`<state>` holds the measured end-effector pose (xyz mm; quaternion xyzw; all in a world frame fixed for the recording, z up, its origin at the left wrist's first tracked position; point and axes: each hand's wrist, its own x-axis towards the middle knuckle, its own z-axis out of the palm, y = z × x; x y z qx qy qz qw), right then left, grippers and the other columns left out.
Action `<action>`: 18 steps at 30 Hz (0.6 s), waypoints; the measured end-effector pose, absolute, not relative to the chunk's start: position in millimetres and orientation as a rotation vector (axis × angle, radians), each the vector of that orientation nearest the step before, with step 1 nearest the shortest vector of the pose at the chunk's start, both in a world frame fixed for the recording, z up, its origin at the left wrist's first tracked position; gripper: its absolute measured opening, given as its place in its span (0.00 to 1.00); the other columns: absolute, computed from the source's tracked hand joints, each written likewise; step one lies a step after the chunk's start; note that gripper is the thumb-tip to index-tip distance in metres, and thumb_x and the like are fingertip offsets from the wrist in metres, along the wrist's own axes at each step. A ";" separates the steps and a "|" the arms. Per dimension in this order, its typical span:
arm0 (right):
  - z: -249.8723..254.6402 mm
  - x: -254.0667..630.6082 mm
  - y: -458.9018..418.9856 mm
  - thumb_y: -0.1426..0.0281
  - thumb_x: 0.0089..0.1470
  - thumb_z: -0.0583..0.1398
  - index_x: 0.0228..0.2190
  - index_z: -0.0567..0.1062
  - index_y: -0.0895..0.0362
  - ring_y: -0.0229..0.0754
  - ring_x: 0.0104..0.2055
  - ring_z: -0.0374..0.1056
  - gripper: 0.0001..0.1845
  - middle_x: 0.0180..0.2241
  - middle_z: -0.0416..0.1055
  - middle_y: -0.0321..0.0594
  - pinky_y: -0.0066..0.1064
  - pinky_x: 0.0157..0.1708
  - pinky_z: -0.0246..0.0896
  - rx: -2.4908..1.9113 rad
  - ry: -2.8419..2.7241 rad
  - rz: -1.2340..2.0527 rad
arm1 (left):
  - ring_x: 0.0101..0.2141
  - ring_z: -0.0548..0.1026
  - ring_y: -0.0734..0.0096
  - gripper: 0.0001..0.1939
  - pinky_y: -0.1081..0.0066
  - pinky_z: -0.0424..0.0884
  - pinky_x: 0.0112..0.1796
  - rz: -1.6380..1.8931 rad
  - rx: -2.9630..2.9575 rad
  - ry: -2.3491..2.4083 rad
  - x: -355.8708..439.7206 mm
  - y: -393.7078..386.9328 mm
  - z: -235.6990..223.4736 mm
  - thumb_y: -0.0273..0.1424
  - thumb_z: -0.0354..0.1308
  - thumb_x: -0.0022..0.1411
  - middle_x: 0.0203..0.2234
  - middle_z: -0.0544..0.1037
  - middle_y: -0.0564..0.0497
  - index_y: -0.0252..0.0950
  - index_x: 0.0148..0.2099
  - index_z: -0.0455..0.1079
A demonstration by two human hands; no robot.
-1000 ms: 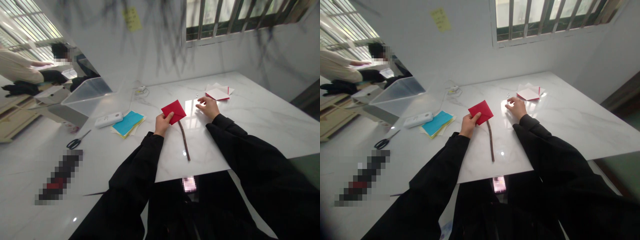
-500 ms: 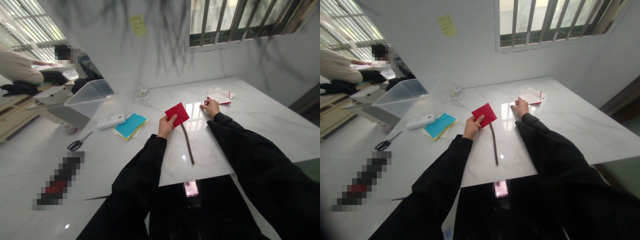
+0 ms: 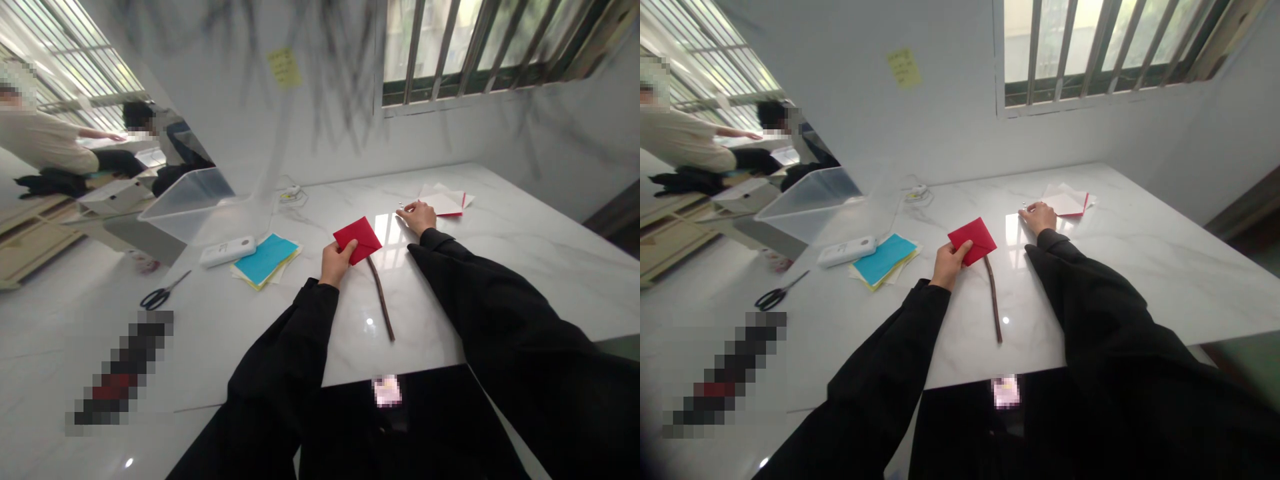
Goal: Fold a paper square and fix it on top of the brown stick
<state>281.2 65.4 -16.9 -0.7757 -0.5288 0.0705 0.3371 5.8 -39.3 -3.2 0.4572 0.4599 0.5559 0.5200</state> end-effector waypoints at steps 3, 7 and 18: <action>-16.1 282.9 72.3 0.59 0.50 0.66 0.41 0.86 0.55 0.54 0.46 0.76 0.18 0.43 0.82 0.50 0.42 0.49 0.69 -1.999 -1.378 0.204 | 0.30 0.79 0.63 0.22 0.67 0.75 0.32 1.329 1.094 1.111 5.6 -39.0 -4.0 0.44 0.75 0.48 0.29 0.83 0.45 0.31 0.37 0.80; -19.2 286.8 76.7 0.62 0.51 0.67 0.39 0.86 0.56 0.55 0.46 0.76 0.16 0.42 0.82 0.51 0.41 0.49 0.68 -1.970 -1.369 0.212 | 0.30 0.79 0.63 0.22 0.68 0.74 0.30 1.326 1.101 1.120 4.8 -37.9 -7.4 0.44 0.74 0.49 0.30 0.83 0.45 0.31 0.37 0.80; -19.5 283.4 29.3 0.68 0.53 0.65 0.32 0.82 0.59 0.46 0.37 0.77 0.07 0.34 0.82 0.45 0.34 0.42 0.70 -1.687 -1.454 0.270 | 0.31 0.79 0.63 0.24 0.67 0.75 0.33 1.316 1.094 1.059 5.0 -40.4 -1.7 0.44 0.75 0.47 0.32 0.84 0.44 0.31 0.39 0.80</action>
